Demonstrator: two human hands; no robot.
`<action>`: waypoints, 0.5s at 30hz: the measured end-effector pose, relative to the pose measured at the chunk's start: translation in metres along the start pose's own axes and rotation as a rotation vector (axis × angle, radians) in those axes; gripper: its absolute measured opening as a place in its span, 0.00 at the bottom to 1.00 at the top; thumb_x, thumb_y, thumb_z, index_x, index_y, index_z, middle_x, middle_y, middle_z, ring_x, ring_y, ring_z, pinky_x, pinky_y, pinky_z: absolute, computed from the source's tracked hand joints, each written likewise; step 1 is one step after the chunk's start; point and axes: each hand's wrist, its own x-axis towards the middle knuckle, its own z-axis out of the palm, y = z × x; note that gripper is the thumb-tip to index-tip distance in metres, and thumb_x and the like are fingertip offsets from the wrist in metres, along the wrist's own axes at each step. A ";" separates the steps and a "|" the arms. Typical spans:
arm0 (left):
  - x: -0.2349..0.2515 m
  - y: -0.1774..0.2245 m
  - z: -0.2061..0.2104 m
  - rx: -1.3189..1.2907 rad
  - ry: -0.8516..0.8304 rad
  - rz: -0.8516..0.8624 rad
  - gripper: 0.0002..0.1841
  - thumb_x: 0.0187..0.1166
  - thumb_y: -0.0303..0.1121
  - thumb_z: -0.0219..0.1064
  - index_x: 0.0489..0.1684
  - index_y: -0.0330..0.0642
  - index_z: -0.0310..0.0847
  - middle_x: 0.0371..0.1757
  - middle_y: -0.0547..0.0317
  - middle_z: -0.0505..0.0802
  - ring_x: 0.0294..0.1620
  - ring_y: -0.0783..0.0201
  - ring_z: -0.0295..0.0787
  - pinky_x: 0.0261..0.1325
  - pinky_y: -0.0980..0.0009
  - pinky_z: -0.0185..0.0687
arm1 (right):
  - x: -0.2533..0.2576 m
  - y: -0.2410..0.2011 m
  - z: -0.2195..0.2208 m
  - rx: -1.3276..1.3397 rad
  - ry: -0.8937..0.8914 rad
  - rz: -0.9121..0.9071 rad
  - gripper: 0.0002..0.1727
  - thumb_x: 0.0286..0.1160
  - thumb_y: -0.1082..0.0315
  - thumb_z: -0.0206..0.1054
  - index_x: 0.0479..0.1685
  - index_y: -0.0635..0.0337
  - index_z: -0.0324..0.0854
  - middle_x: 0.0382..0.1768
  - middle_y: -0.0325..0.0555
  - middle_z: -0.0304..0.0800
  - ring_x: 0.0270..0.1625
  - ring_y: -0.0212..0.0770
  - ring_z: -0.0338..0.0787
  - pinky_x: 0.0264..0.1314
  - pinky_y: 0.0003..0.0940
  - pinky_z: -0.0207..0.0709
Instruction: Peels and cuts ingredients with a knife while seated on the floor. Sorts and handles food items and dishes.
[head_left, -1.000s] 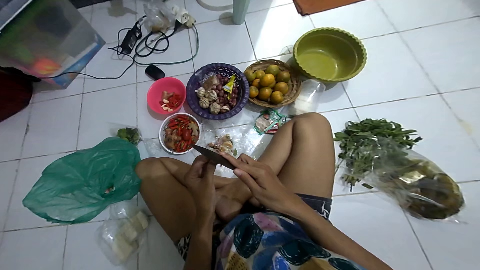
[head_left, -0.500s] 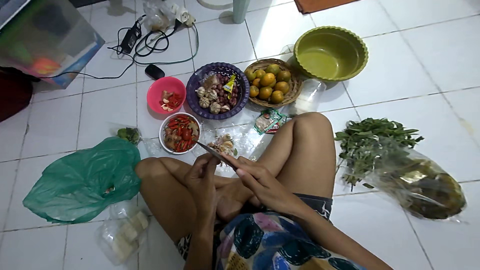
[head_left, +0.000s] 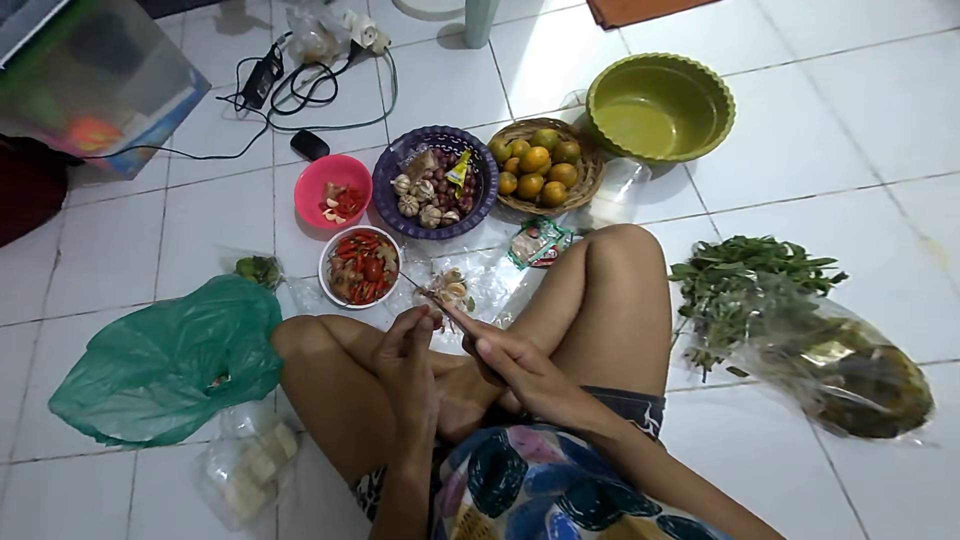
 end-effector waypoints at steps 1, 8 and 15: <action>-0.001 0.001 0.001 0.014 0.009 0.001 0.13 0.79 0.16 0.59 0.39 0.40 0.91 0.38 0.75 0.96 0.42 0.80 0.92 0.54 0.79 0.88 | 0.000 0.001 0.000 -0.021 0.010 0.000 0.29 0.93 0.56 0.47 0.84 0.67 0.68 0.36 0.28 0.75 0.29 0.13 0.66 0.32 0.09 0.62; -0.007 0.003 0.011 -0.036 0.080 -0.016 0.15 0.78 0.14 0.57 0.35 0.40 0.90 0.35 0.74 0.95 0.39 0.80 0.91 0.52 0.80 0.88 | -0.002 0.005 0.000 -0.199 0.038 -0.051 0.30 0.93 0.51 0.47 0.84 0.58 0.72 0.34 0.34 0.74 0.28 0.18 0.66 0.30 0.13 0.62; -0.007 0.001 0.011 -0.090 0.064 -0.021 0.16 0.79 0.14 0.56 0.36 0.40 0.91 0.36 0.73 0.96 0.41 0.79 0.92 0.54 0.78 0.88 | -0.001 0.007 0.001 -0.290 0.092 -0.078 0.29 0.93 0.51 0.45 0.82 0.59 0.75 0.33 0.35 0.75 0.29 0.18 0.67 0.32 0.13 0.63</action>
